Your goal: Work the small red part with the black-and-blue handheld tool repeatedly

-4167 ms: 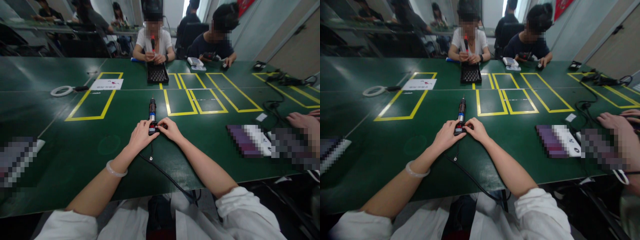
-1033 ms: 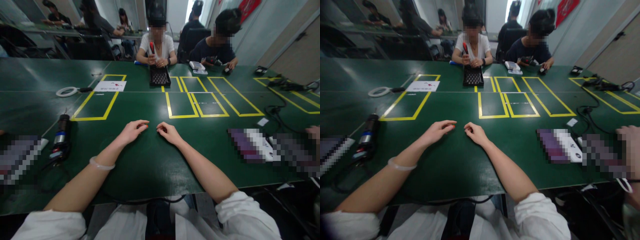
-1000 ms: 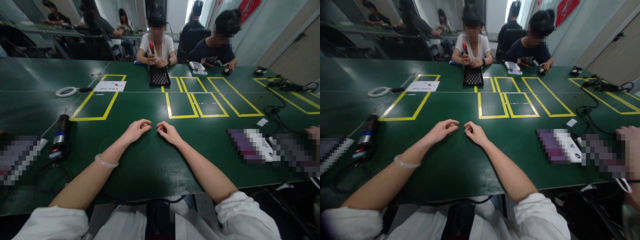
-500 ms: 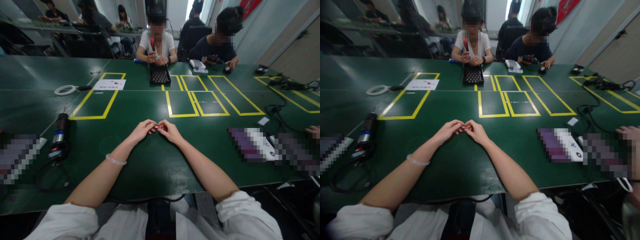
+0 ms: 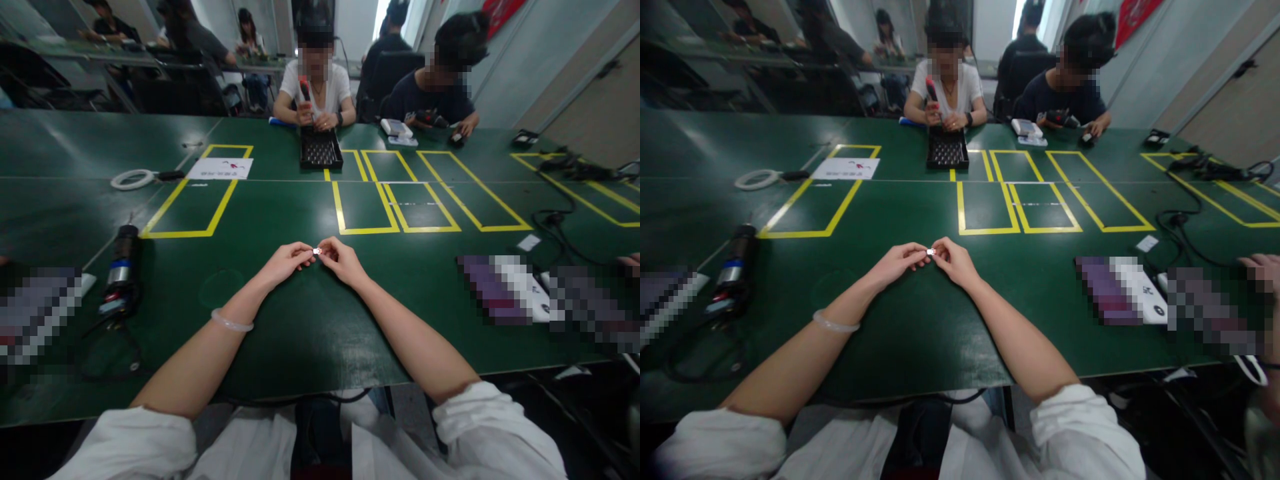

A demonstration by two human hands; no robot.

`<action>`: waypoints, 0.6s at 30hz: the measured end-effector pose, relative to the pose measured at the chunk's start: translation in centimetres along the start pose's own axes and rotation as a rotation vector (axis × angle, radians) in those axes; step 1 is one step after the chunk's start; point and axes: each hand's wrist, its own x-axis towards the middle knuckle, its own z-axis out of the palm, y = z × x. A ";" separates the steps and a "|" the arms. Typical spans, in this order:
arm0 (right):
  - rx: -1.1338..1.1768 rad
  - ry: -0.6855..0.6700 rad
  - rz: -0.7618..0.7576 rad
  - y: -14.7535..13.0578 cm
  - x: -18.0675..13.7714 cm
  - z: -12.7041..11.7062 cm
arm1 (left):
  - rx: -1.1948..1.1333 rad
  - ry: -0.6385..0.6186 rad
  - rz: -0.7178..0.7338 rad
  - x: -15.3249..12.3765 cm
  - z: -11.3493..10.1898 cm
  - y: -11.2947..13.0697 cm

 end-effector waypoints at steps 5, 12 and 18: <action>0.006 -0.020 0.006 0.3 0.0 0.2 | -0.011 0.016 0.007 -0.1 0.1 -0.1; 0.158 0.017 0.109 0.5 0.3 0.3 | -0.040 0.016 0.071 -0.1 0.2 -0.6; 0.084 0.002 0.078 0.2 0.4 0.1 | -0.025 0.045 0.106 -0.1 0.3 -0.7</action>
